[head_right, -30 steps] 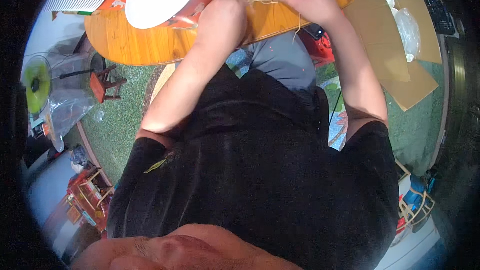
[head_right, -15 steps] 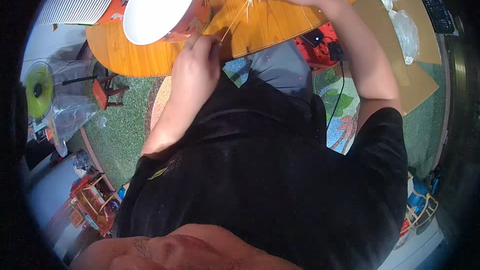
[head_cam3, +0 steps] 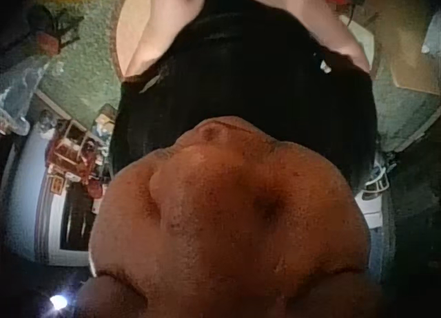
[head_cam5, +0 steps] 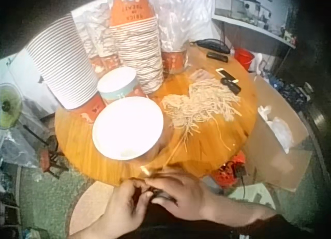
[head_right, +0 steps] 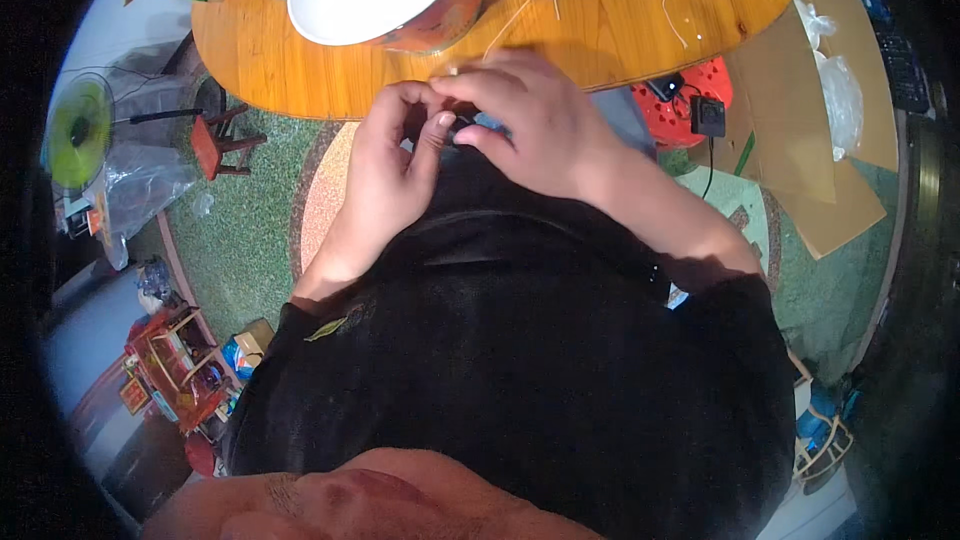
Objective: The person is securing stacks of paper bowls and lids with rubber bands.
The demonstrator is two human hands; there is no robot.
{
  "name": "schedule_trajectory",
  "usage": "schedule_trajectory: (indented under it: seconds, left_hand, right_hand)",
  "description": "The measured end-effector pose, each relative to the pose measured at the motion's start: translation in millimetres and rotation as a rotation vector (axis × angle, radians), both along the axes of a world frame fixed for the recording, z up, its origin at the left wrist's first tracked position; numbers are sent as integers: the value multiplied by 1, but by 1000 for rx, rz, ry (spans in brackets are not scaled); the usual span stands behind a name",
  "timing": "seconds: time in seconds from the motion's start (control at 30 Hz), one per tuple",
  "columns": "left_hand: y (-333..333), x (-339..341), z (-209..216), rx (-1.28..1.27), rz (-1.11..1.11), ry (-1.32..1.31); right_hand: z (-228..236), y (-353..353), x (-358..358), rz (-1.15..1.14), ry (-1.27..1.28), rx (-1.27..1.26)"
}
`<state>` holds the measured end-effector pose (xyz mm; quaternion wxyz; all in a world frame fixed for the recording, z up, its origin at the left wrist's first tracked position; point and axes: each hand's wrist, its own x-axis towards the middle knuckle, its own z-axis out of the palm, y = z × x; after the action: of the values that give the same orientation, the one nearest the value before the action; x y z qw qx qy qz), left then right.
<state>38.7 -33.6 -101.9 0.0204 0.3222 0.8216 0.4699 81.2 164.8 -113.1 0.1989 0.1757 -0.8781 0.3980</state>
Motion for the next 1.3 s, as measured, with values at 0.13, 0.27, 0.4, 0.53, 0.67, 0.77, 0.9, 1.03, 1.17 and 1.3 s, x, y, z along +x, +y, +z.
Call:
schedule_trajectory:
  seconds: [0.13,0.27,0.4,0.53,0.67,0.77,0.9,1.03,1.17,1.3]
  left_hand:
    - [-10,7,-13,235,24,-442]
    - [-21,8,-14,439,-66,-756]
    - [-28,9,-13,442,-25,-815]
    - [-31,8,-14,437,9,-791]
    - [-32,5,-14,375,-33,-758]
    - [-32,5,-15,355,-39,-791]
    - [-29,4,-15,397,-34,-740]
    - [-25,5,-15,408,-25,-670]
    - [-24,8,-12,382,-13,-610]
    - [-23,6,-14,299,6,-575]
  right_hand:
    - [-17,-16,0,-20,141,-104]
    - [-13,-20,5,-99,28,-168]
    - [-8,-26,7,-112,-15,-229]
    - [-6,-32,10,-149,-17,-275]
    - [-5,-31,13,-208,-59,-299]
    - [-5,-29,15,-214,-56,-273]
    - [-8,-27,16,-210,-34,-283]
    - [-2,-28,15,-177,-116,-336]
    - [0,-28,16,-80,-211,-241]
    - [-5,-34,16,-146,-65,-208]
